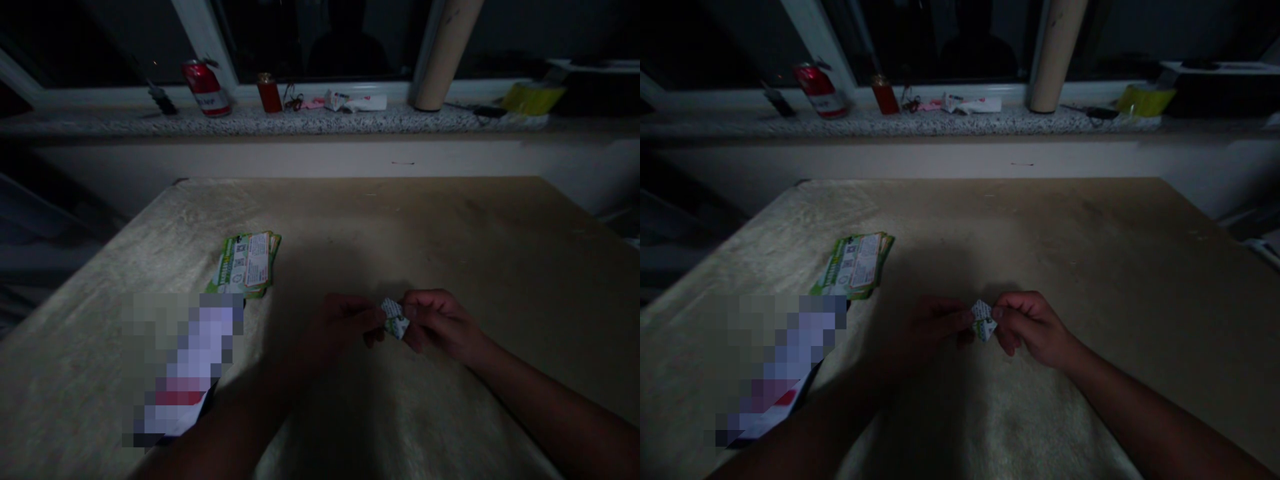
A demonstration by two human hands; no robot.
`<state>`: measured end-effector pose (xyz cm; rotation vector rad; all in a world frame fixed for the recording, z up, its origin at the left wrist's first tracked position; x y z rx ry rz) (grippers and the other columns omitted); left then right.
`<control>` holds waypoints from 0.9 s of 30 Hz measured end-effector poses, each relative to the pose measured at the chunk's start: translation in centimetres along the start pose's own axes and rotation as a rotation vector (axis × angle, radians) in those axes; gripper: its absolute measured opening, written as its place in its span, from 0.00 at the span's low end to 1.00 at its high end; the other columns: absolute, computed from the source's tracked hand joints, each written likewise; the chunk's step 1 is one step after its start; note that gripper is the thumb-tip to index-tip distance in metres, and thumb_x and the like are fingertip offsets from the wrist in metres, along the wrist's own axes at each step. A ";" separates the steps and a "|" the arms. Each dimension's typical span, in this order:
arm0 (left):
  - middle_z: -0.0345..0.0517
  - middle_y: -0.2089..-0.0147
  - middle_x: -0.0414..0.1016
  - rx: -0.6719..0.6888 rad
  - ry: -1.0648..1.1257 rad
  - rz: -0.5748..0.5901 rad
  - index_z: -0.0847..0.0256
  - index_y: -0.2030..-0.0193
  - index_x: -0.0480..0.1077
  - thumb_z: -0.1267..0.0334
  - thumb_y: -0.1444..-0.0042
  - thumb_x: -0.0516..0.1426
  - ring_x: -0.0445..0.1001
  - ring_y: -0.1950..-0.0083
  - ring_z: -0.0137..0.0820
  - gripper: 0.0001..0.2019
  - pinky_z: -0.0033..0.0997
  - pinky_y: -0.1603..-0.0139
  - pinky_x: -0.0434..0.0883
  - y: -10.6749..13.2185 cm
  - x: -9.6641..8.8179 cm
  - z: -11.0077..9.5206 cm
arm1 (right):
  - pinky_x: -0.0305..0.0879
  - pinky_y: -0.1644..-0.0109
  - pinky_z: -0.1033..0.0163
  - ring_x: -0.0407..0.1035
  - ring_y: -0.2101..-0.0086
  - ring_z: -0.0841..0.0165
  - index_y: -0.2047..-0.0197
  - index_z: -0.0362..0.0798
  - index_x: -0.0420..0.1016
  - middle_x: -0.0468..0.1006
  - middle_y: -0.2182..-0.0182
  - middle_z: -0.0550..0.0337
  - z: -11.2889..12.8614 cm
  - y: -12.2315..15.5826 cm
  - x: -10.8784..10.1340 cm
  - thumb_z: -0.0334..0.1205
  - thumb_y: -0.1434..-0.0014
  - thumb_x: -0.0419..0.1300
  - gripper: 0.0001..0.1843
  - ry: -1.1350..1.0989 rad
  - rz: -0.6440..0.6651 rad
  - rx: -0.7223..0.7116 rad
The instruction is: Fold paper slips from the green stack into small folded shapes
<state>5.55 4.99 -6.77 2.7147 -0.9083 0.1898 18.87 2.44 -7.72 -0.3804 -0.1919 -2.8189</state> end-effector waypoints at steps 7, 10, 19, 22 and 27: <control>0.41 0.77 0.73 -0.022 0.036 0.029 0.64 0.75 0.77 0.54 0.48 0.64 0.68 0.76 0.26 0.14 0.28 0.71 0.65 -0.3 0.1 0.3 | 0.56 0.79 0.67 0.63 0.84 0.74 0.76 0.46 0.72 0.70 0.86 0.66 -0.2 -0.1 0.0 0.48 0.37 0.65 0.20 -0.021 0.007 0.016; 0.44 0.75 0.75 -0.003 0.074 0.054 0.65 0.72 0.78 0.52 0.46 0.63 0.70 0.74 0.27 0.16 0.28 0.69 0.67 -0.3 0.3 0.3 | 0.57 0.79 0.67 0.63 0.85 0.73 0.77 0.46 0.71 0.68 0.86 0.67 0.1 -0.3 -0.3 0.48 0.38 0.66 0.20 -0.057 -0.005 -0.009; 0.41 0.77 0.72 0.044 -0.095 0.018 0.64 0.75 0.75 0.51 0.42 0.61 0.67 0.75 0.26 0.18 0.27 0.70 0.64 -0.1 0.0 -0.3 | 0.57 0.77 0.67 0.62 0.82 0.74 0.76 0.45 0.72 0.70 0.84 0.65 0.6 -0.2 -0.4 0.52 0.36 0.64 0.22 0.082 0.009 -0.071; 0.40 0.77 0.71 0.078 -0.170 0.013 0.64 0.74 0.75 0.53 0.41 0.60 0.66 0.75 0.25 0.17 0.26 0.70 0.63 0.0 0.0 -0.6 | 0.57 0.76 0.68 0.63 0.81 0.74 0.76 0.45 0.72 0.71 0.83 0.64 1.1 0.0 -0.2 0.54 0.35 0.63 0.24 0.162 0.002 -0.096; 0.40 0.75 0.71 0.102 -0.255 0.032 0.64 0.70 0.76 0.53 0.39 0.58 0.67 0.73 0.26 0.16 0.26 0.70 0.63 0.3 0.1 -0.8 | 0.59 0.76 0.68 0.62 0.81 0.74 0.75 0.46 0.71 0.69 0.83 0.64 2.5 0.3 0.3 0.55 0.32 0.58 0.26 0.286 -0.024 -0.196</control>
Point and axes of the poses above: each hand's wrist, its own y-axis away from the middle knuckle, its own x-axis out of the palm, z = x × y, the point moved 8 cm from there along -y, towards the middle knuckle
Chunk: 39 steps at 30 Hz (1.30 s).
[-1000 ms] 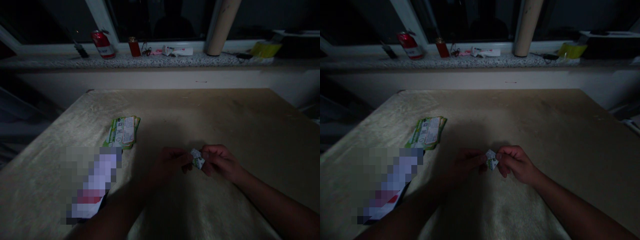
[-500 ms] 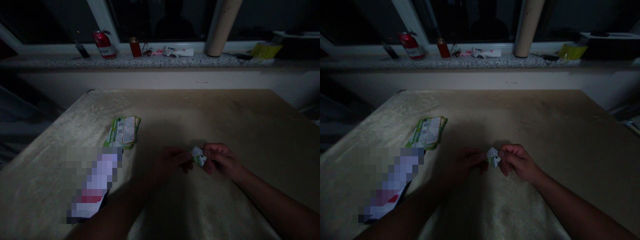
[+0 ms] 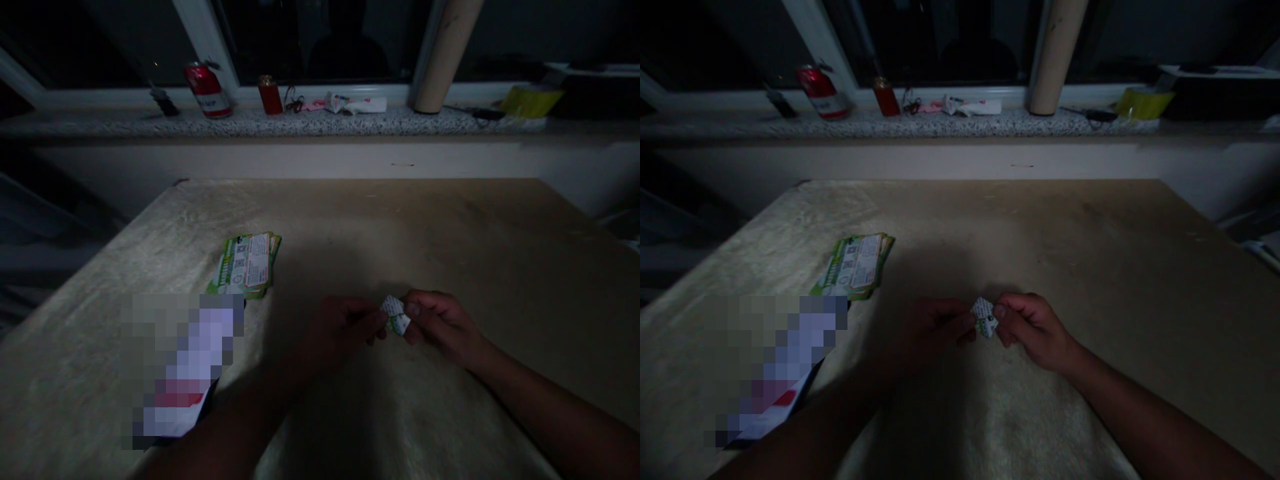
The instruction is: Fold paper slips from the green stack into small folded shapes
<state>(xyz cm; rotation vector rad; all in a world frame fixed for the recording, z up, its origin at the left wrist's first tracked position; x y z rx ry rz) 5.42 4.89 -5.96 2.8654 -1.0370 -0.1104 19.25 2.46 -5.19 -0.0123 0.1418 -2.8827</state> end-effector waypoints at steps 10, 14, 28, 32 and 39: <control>0.41 0.72 0.70 0.054 0.066 0.025 0.63 0.71 0.72 0.51 0.38 0.57 0.67 0.69 0.29 0.17 0.29 0.65 0.63 0.5 0.4 -0.3 | 0.56 0.75 0.68 0.63 0.79 0.74 0.67 0.47 0.70 0.66 0.79 0.65 3.0 0.8 0.7 0.45 0.27 0.52 0.18 0.448 0.091 -0.351; 0.40 0.72 0.67 0.112 0.066 0.011 0.61 0.70 0.69 0.51 0.35 0.54 0.65 0.68 0.29 0.17 0.28 0.66 0.62 0.6 0.5 -0.7 | 0.61 0.70 0.65 0.67 0.74 0.70 0.60 0.47 0.69 0.71 0.74 0.61 4.5 1.4 1.7 0.42 0.27 0.51 0.11 0.709 0.132 -0.531; 0.37 0.74 0.60 0.206 -0.144 -0.044 0.59 0.70 0.61 0.44 0.28 0.44 0.58 0.73 0.27 0.25 0.30 0.72 0.56 1.7 1.6 -1.6 | 0.57 0.71 0.62 0.60 0.76 0.68 0.64 0.51 0.61 0.66 0.76 0.64 4.7 1.7 4.2 0.39 0.25 0.44 0.13 0.851 0.127 -0.612; 0.36 0.75 0.59 0.197 -0.161 -0.049 0.58 0.72 0.60 0.41 0.29 0.43 0.57 0.74 0.27 0.26 0.30 0.72 0.55 1.8 1.6 -1.7 | 0.58 0.70 0.63 0.61 0.75 0.69 0.64 0.50 0.63 0.67 0.75 0.64 4.4 1.6 4.2 0.38 0.26 0.47 0.12 0.705 0.147 -0.526; 0.37 0.75 0.64 0.155 -0.052 0.039 0.60 0.71 0.66 0.41 0.32 0.49 0.61 0.74 0.26 0.26 0.27 0.72 0.59 1.8 1.9 -2.5 | 0.56 0.71 0.65 0.61 0.76 0.71 0.66 0.50 0.66 0.65 0.76 0.65 3.0 1.6 3.3 0.41 0.26 0.49 0.15 0.452 0.182 -0.364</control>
Point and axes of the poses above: each hand's wrist, its own y-axis away from the middle knuckle, its own x-axis out of the palm, z = x × y, the point moved 8 cm from there along -y, towards the middle knuckle
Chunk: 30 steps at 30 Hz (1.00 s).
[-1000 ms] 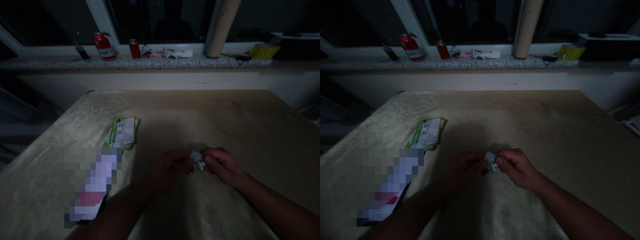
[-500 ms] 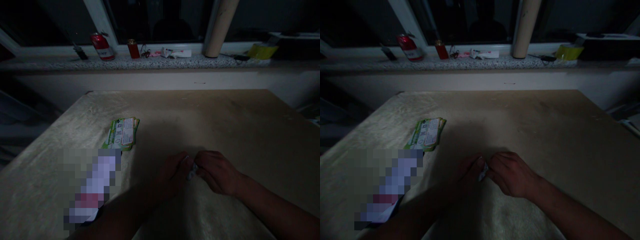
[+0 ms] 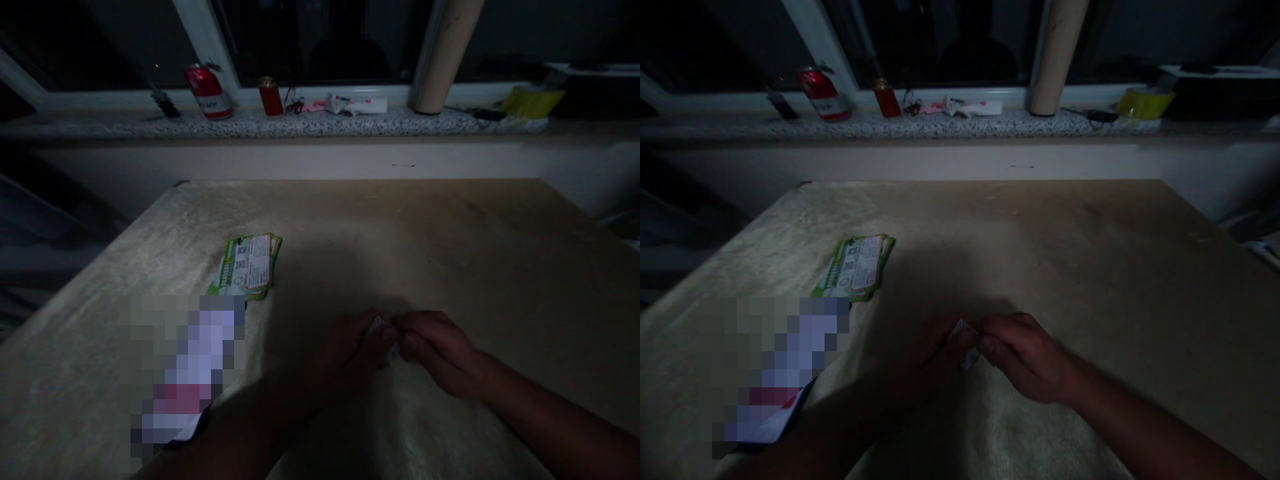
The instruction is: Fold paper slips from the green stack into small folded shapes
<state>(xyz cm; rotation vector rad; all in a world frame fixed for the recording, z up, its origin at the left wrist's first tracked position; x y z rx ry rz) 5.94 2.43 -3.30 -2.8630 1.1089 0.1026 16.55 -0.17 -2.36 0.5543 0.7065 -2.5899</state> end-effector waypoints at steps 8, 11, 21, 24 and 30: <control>0.38 0.75 0.70 -0.089 0.075 -0.035 0.62 0.70 0.71 0.48 0.37 0.59 0.67 0.73 0.26 0.19 0.24 0.71 0.63 -0.4 -0.7 1.8 | 0.54 0.73 0.65 0.60 0.78 0.73 0.66 0.49 0.67 0.63 0.77 0.67 -1.4 0.5 -0.4 0.43 0.27 0.51 0.15 -0.100 0.001 0.069; 0.40 0.74 0.72 -0.101 0.088 -0.024 0.63 0.69 0.72 0.46 0.36 0.58 0.69 0.73 0.26 0.20 0.25 0.71 0.64 -0.4 -0.6 1.8 | 0.56 0.72 0.65 0.63 0.76 0.72 0.64 0.49 0.68 0.66 0.76 0.65 -1.3 0.4 -0.7 0.45 0.27 0.52 0.14 -0.120 0.001 0.055; 0.42 0.73 0.74 -0.004 0.077 0.038 0.62 0.68 0.71 0.49 0.32 0.54 0.71 0.72 0.27 0.20 0.25 0.68 0.67 -0.3 0.0 0.5 | 0.66 0.66 0.62 0.72 0.71 0.68 0.61 0.47 0.73 0.78 0.71 0.56 -0.1 0.0 -0.6 0.40 0.27 0.50 0.14 -0.084 0.056 0.008; 0.42 0.73 0.73 0.032 0.032 0.052 0.63 0.67 0.72 0.50 0.31 0.52 0.71 0.72 0.27 0.20 0.25 0.68 0.66 -0.1 0.2 0.5 | 0.60 0.72 0.64 0.67 0.77 0.70 0.67 0.48 0.71 0.72 0.77 0.61 0.0 0.2 -0.7 0.41 0.27 0.51 0.16 -0.041 0.009 0.015; 0.39 0.74 0.71 0.039 -0.016 0.045 0.63 0.68 0.73 0.54 0.32 0.54 0.67 0.73 0.25 0.18 0.24 0.71 0.62 -0.1 0.1 0.8 | 0.52 0.78 0.66 0.59 0.83 0.74 0.74 0.48 0.66 0.64 0.83 0.66 -1.0 0.5 -0.7 0.47 0.28 0.51 0.23 -0.103 -0.076 0.141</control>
Point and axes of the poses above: each hand's wrist, its own y-axis away from the middle knuckle, its own x-axis out of the palm, z = x × y, the point moved 8 cm from there along -y, towards the middle knuckle
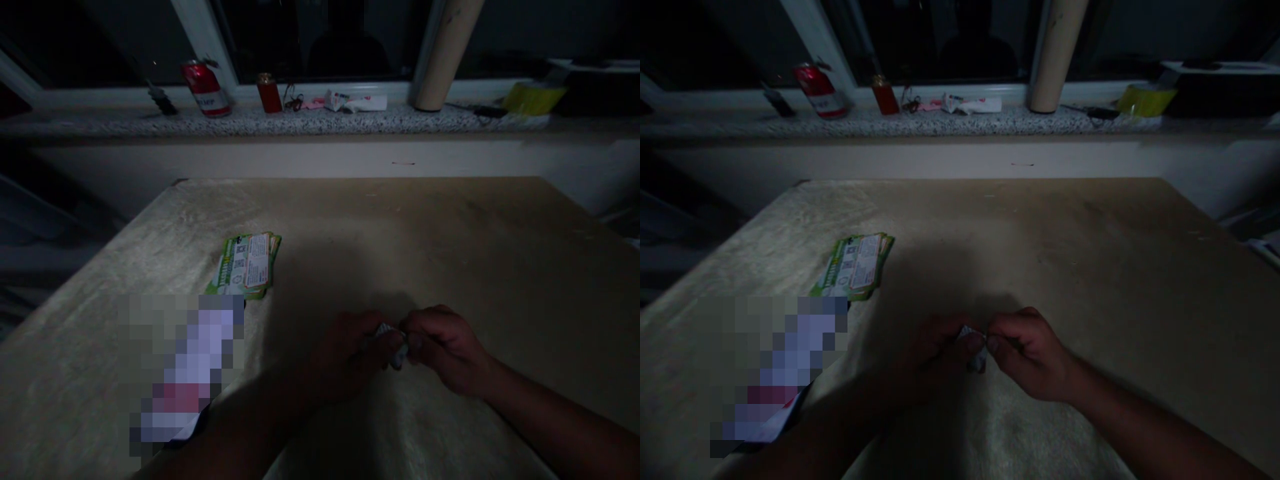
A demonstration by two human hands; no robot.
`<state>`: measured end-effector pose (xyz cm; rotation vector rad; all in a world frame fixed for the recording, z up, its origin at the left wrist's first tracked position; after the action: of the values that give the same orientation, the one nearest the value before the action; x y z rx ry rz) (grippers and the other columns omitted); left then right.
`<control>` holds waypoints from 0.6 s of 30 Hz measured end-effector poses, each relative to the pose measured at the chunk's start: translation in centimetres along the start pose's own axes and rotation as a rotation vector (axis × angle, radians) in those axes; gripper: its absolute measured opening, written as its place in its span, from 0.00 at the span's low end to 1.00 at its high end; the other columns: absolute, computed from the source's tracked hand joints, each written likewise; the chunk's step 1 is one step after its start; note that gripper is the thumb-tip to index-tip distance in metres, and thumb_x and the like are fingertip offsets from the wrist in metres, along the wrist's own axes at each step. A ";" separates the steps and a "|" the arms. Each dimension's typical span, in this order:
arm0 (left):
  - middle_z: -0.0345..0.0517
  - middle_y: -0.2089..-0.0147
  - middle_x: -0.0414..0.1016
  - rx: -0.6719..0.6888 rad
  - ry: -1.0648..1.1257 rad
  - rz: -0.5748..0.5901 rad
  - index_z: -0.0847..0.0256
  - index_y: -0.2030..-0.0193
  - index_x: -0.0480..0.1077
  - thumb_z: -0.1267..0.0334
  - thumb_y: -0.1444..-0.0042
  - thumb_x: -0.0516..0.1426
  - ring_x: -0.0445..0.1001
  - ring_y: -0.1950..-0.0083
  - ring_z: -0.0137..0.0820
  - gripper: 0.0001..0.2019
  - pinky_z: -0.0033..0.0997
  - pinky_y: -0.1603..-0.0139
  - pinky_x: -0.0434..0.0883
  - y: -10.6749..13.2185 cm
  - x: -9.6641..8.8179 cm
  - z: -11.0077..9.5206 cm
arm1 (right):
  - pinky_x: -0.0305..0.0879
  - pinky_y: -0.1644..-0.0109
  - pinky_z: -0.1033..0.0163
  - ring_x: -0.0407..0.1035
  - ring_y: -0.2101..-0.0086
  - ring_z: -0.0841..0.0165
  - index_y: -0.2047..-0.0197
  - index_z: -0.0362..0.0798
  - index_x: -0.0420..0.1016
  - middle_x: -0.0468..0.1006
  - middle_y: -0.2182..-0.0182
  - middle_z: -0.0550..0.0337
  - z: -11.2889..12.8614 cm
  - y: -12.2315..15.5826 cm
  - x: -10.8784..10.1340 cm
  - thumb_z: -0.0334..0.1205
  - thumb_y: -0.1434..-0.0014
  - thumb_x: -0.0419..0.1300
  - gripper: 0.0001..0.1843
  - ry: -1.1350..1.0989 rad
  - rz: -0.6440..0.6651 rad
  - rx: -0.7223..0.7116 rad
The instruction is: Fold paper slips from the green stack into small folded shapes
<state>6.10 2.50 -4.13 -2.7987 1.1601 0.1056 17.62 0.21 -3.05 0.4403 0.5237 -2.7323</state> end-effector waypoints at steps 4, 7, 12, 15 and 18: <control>0.39 0.74 0.71 -0.054 0.048 -0.025 0.64 0.68 0.74 0.54 0.37 0.60 0.66 0.72 0.25 0.15 0.24 0.71 0.62 -0.3 -0.3 0.5 | 0.52 0.80 0.68 0.58 0.84 0.75 0.76 0.49 0.65 0.64 0.85 0.67 -1.2 0.0 -0.4 0.47 0.29 0.51 0.23 -0.112 -0.037 0.109; 0.40 0.74 0.72 -0.127 0.104 -0.043 0.63 0.69 0.75 0.52 0.40 0.62 0.67 0.73 0.25 0.15 0.24 0.70 0.64 -0.4 -0.3 1.0 | 0.54 0.80 0.68 0.59 0.83 0.74 0.77 0.48 0.65 0.66 0.85 0.66 -1.6 0.0 -0.6 0.47 0.30 0.51 0.24 -0.127 -0.045 0.125; 0.43 0.73 0.76 -0.252 0.183 -0.012 0.64 0.69 0.75 0.51 0.42 0.62 0.70 0.74 0.26 0.16 0.24 0.72 0.66 -0.3 0.3 2.0 | 0.53 0.80 0.69 0.60 0.83 0.75 0.76 0.48 0.66 0.66 0.85 0.66 -0.9 -0.5 -0.1 0.49 0.28 0.51 0.25 -0.145 -0.007 0.081; 0.43 0.73 0.77 -0.240 0.176 0.009 0.64 0.69 0.76 0.52 0.40 0.61 0.71 0.74 0.26 0.16 0.24 0.72 0.67 -0.2 0.5 1.9 | 0.55 0.79 0.70 0.64 0.81 0.74 0.75 0.47 0.68 0.68 0.83 0.65 -0.3 -0.8 0.3 0.48 0.28 0.51 0.24 -0.203 0.032 0.061; 0.44 0.73 0.77 -0.210 0.160 0.017 0.65 0.69 0.77 0.52 0.40 0.62 0.72 0.74 0.26 0.16 0.25 0.71 0.68 -0.2 0.4 1.6 | 0.55 0.79 0.70 0.62 0.82 0.75 0.75 0.47 0.67 0.69 0.83 0.64 -0.6 -0.7 0.6 0.49 0.28 0.52 0.24 -0.236 0.048 0.099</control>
<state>6.49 2.56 -5.74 -3.0294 1.2761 0.0048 16.99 0.93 -3.53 0.1471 0.3139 -2.7226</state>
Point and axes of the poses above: each hand's wrist, its own y-axis away from the middle knuckle, its own x-axis out of the palm, z = x × y, the point moved 8 cm from there along -y, towards the middle knuckle
